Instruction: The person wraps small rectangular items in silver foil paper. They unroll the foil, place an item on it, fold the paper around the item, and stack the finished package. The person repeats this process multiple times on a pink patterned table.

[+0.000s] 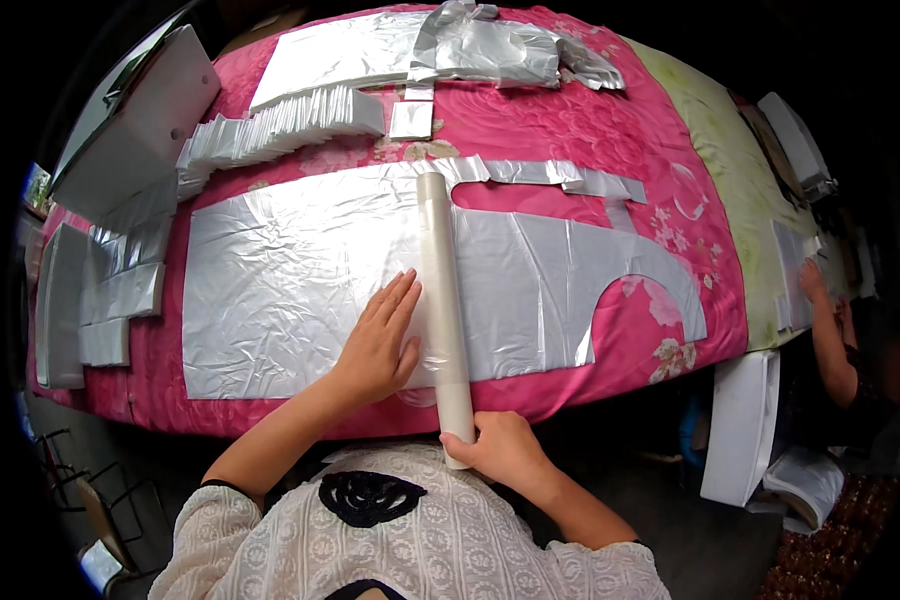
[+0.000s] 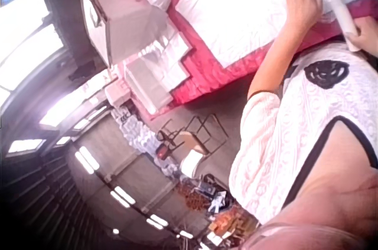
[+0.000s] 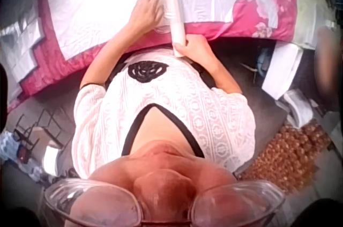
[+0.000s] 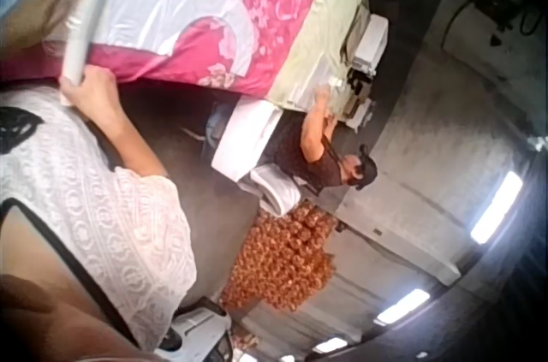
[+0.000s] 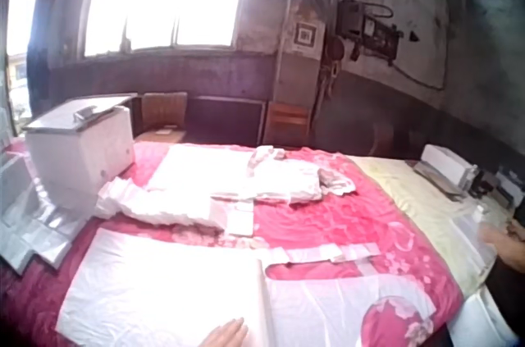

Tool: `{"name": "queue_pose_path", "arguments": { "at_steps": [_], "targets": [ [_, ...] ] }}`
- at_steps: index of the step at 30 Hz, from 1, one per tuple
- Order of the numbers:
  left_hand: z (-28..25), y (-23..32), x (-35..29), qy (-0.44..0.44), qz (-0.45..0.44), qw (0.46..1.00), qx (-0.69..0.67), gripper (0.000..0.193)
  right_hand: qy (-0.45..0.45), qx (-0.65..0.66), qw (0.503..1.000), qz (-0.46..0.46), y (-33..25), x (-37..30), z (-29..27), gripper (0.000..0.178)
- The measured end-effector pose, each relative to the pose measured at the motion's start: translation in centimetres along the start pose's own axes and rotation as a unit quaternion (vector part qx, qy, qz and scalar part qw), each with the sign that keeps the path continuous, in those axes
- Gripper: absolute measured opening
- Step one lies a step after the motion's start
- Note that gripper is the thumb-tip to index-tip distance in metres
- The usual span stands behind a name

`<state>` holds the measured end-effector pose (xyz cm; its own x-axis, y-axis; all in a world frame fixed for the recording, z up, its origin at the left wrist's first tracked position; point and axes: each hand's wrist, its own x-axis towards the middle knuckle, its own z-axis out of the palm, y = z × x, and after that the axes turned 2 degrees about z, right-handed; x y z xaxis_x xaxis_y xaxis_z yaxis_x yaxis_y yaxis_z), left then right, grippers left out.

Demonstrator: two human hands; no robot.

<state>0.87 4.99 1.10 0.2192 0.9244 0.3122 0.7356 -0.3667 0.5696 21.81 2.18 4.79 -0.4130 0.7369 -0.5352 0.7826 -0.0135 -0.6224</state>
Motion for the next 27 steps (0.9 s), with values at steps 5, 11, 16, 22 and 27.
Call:
{"name": "queue_pose_path", "arguments": {
  "at_steps": [5,11,16,22,27],
  "targets": [
    [3.2,-0.3,-0.9,-0.045,-0.034,0.991,0.118,0.063,-0.054,-0.025,0.998,0.003,0.2,0.5,-0.7,0.052],
    [2.9,-0.1,-0.8,-0.053,-0.033,0.990,0.126,0.063,0.029,0.011,0.998,-0.049,-3.0,7.3,-5.0,0.053],
    [3.2,-0.2,-0.7,-0.051,-0.027,0.987,0.147,0.062,0.096,0.197,0.971,-0.097,-4.0,19.0,-6.5,0.048],
    [2.9,-0.1,-0.6,-0.066,-0.030,0.987,0.143,0.063,0.024,0.676,0.729,-0.107,-5.6,25.5,-8.8,0.030],
    [3.1,-0.2,-0.8,-0.057,-0.030,0.986,0.154,0.063,0.125,0.743,0.628,-0.193,-1.5,26.6,-16.4,0.029]
  ]
}}
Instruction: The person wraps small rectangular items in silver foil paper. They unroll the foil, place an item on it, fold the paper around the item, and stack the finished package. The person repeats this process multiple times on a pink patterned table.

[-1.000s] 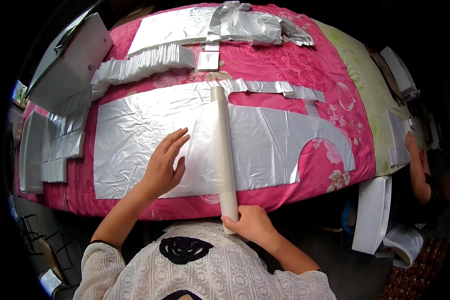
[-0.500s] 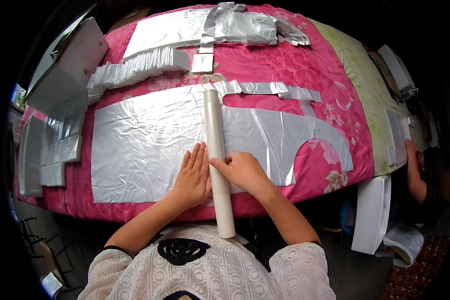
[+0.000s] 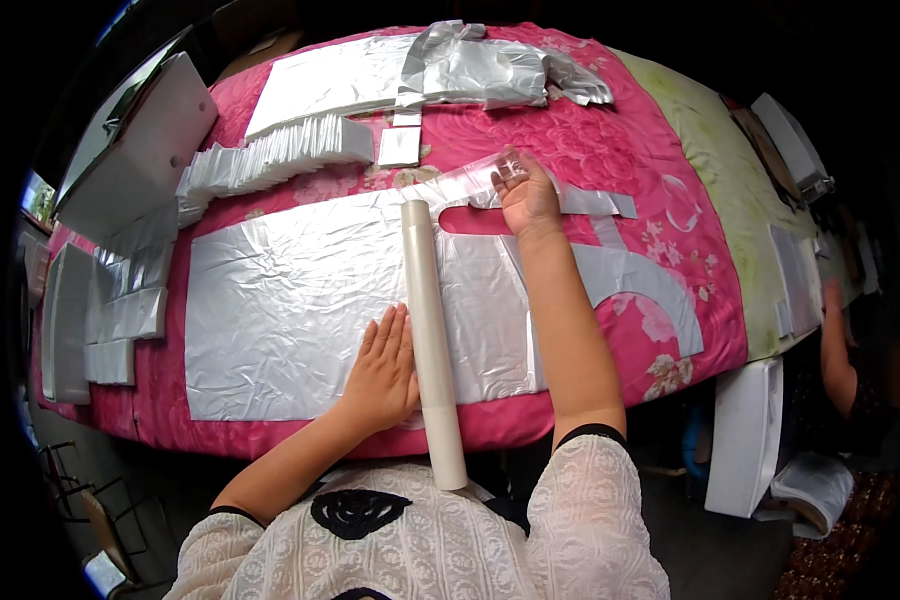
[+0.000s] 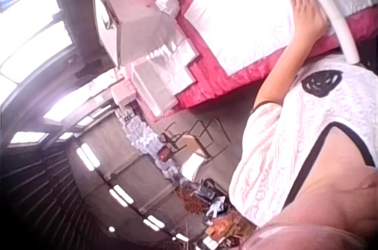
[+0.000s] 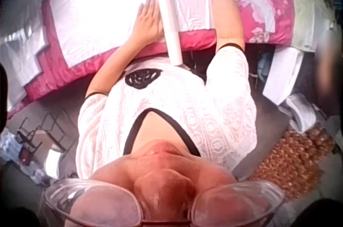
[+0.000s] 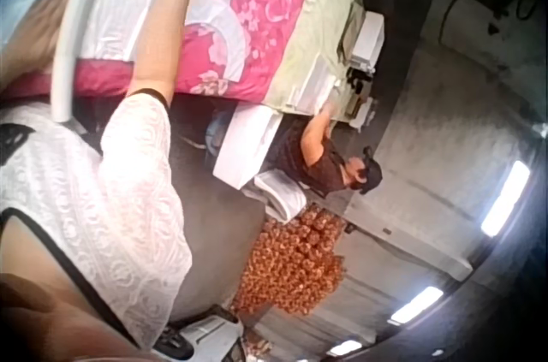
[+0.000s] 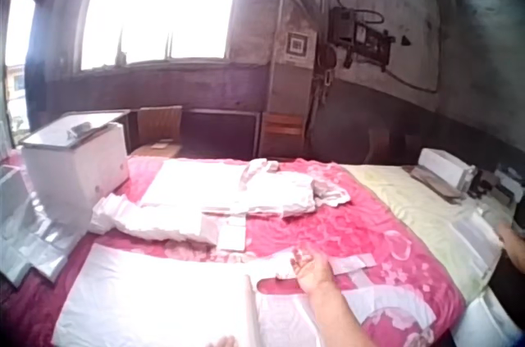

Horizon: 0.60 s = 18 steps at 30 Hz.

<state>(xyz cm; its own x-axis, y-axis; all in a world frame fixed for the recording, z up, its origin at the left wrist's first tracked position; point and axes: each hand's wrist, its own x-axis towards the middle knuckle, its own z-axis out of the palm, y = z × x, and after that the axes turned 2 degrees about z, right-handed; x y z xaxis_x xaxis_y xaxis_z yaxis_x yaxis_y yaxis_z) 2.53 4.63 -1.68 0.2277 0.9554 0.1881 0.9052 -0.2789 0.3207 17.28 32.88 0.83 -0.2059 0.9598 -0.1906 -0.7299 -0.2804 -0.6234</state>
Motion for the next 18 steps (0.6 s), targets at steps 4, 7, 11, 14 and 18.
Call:
{"name": "queue_pose_path", "arguments": {
  "at_steps": [4,7,11,14,18],
  "targets": [
    [-0.1,0.1,0.0,-0.001,-0.005,1.000,-0.005,0.063,0.094,0.044,0.990,-0.092,-10.0,1.8,-3.4,0.035],
    [-0.1,0.1,0.0,-0.001,-0.004,1.000,-0.011,0.064,0.161,0.068,0.973,-0.150,-14.8,1.3,-4.2,0.044],
    [-0.3,0.1,0.0,-0.001,-0.003,1.000,-0.026,0.065,0.138,0.092,0.969,-0.183,-17.8,1.7,-3.6,0.050],
    [-0.2,0.1,0.0,-0.001,-0.003,0.999,-0.036,0.065,0.043,-0.012,0.977,-0.211,-16.1,1.4,-0.9,0.057],
    [0.0,0.0,-0.2,0.000,-0.008,1.000,-0.030,0.066,-0.111,-0.184,0.958,-0.188,-4.0,-5.7,9.7,0.070]
  ]
}}
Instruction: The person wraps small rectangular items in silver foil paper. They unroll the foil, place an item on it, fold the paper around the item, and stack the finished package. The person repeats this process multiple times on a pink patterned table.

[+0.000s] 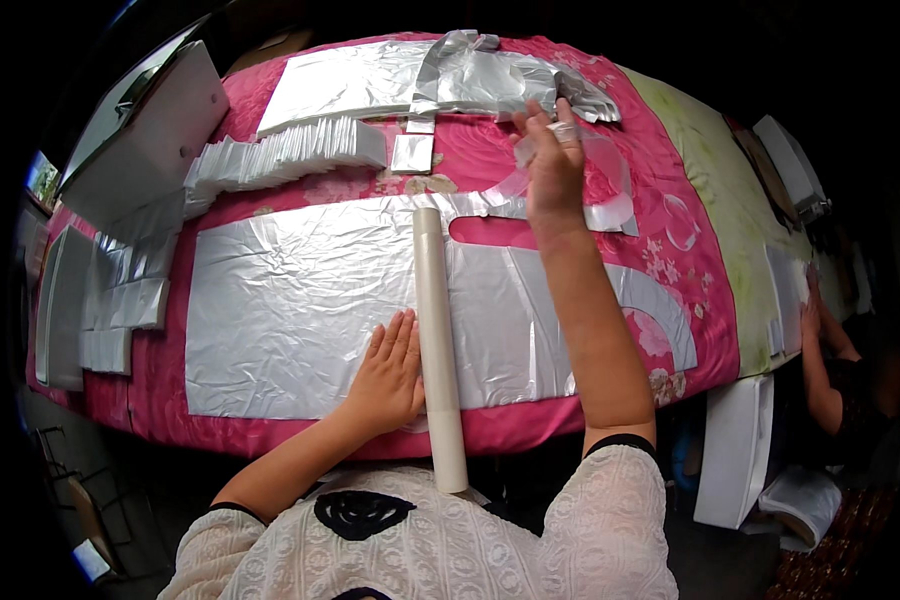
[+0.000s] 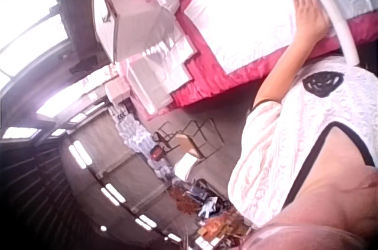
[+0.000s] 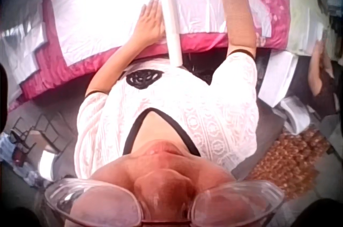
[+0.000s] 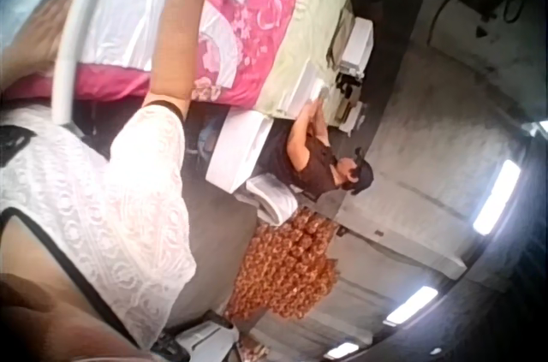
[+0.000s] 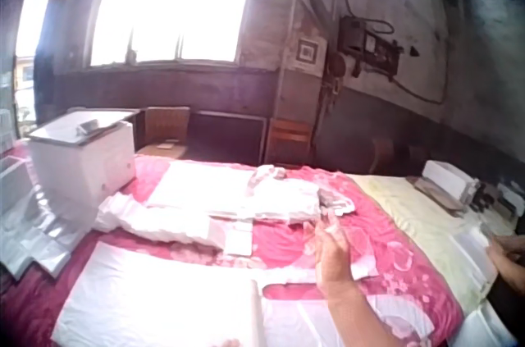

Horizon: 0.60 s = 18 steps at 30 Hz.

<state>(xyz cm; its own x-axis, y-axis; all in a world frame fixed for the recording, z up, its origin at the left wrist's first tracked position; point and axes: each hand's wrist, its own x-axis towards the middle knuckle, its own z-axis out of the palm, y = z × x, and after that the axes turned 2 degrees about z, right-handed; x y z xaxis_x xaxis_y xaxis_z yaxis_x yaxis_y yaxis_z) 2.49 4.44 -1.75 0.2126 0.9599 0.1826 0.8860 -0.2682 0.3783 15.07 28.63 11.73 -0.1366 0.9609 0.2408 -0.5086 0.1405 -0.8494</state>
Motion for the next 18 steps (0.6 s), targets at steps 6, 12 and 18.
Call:
{"name": "queue_pose_path", "arguments": {
  "at_steps": [6,12,18],
  "targets": [
    [1.3,-0.5,0.0,0.150,0.053,0.986,-0.046,0.066,-0.332,-0.367,0.866,0.074,13.2,-13.5,16.2,0.084],
    [2.9,-1.0,0.2,0.076,0.028,0.989,0.122,0.062,-0.523,-0.524,0.672,-0.032,19.9,-18.7,22.7,0.090],
    [-1.6,-2.6,-3.1,0.121,-0.006,0.991,-0.057,0.058,-0.542,-0.501,0.670,-0.078,17.9,-16.5,20.1,0.095]
  ]
}}
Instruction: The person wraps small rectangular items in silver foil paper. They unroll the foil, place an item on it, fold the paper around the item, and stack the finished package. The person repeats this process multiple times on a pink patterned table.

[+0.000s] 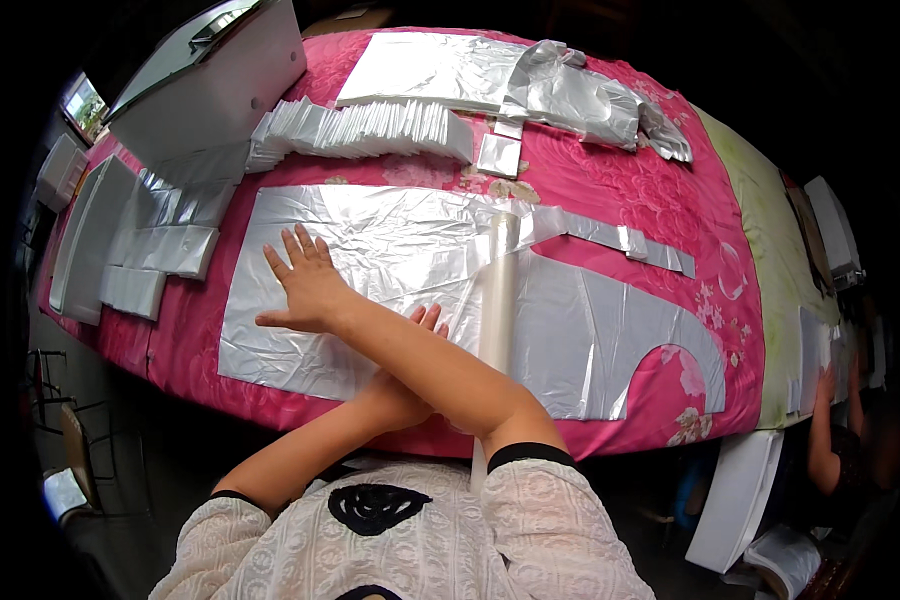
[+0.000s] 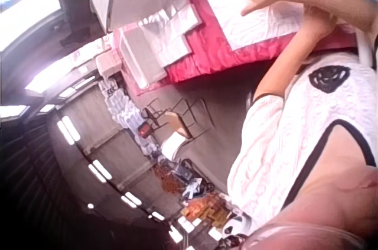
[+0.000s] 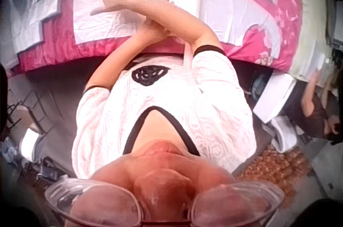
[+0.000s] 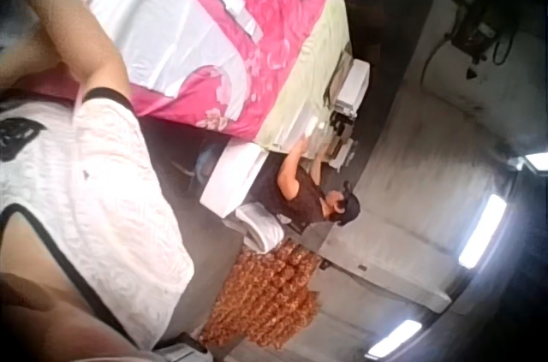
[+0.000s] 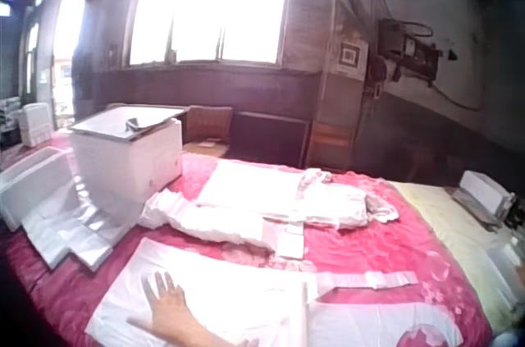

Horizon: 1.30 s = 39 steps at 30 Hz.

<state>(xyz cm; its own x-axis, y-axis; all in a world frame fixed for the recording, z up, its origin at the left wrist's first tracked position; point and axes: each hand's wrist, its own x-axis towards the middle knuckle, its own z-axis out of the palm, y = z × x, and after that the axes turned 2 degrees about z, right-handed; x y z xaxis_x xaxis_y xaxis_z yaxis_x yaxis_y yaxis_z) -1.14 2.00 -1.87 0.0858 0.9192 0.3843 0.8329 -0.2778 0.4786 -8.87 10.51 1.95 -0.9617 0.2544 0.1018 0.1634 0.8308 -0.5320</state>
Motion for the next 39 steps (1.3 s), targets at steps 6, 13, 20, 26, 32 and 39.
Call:
{"name": "queue_pose_path", "arguments": {
  "at_steps": [6,13,20,26,32,39],
  "targets": [
    [-8.6,-5.7,-2.4,0.049,0.011,0.998,-0.035,0.036,0.145,-0.017,0.988,0.055,4.5,-6.1,-4.6,0.054],
    [-10.6,-10.6,-0.7,0.071,-0.114,0.984,0.115,0.039,0.041,0.014,0.976,0.214,5.9,-7.1,-3.9,0.022],
    [-11.0,-9.8,-2.9,0.039,-0.121,0.982,0.138,0.038,0.181,0.371,0.899,0.144,5.2,-13.8,-11.3,0.008],
    [-11.7,-10.2,-4.8,0.029,-0.097,0.984,0.148,0.037,0.641,0.487,0.557,0.204,18.6,-27.9,-20.3,0.017],
    [-11.4,-10.4,-4.9,0.068,-0.084,0.984,0.144,0.038,0.646,0.158,0.604,0.439,26.9,-38.8,-16.3,0.040],
    [-9.6,-7.2,-2.0,0.089,-0.045,0.991,0.091,0.045,0.378,-0.101,0.873,0.293,14.8,-32.6,-6.3,0.045]
  ]
}}
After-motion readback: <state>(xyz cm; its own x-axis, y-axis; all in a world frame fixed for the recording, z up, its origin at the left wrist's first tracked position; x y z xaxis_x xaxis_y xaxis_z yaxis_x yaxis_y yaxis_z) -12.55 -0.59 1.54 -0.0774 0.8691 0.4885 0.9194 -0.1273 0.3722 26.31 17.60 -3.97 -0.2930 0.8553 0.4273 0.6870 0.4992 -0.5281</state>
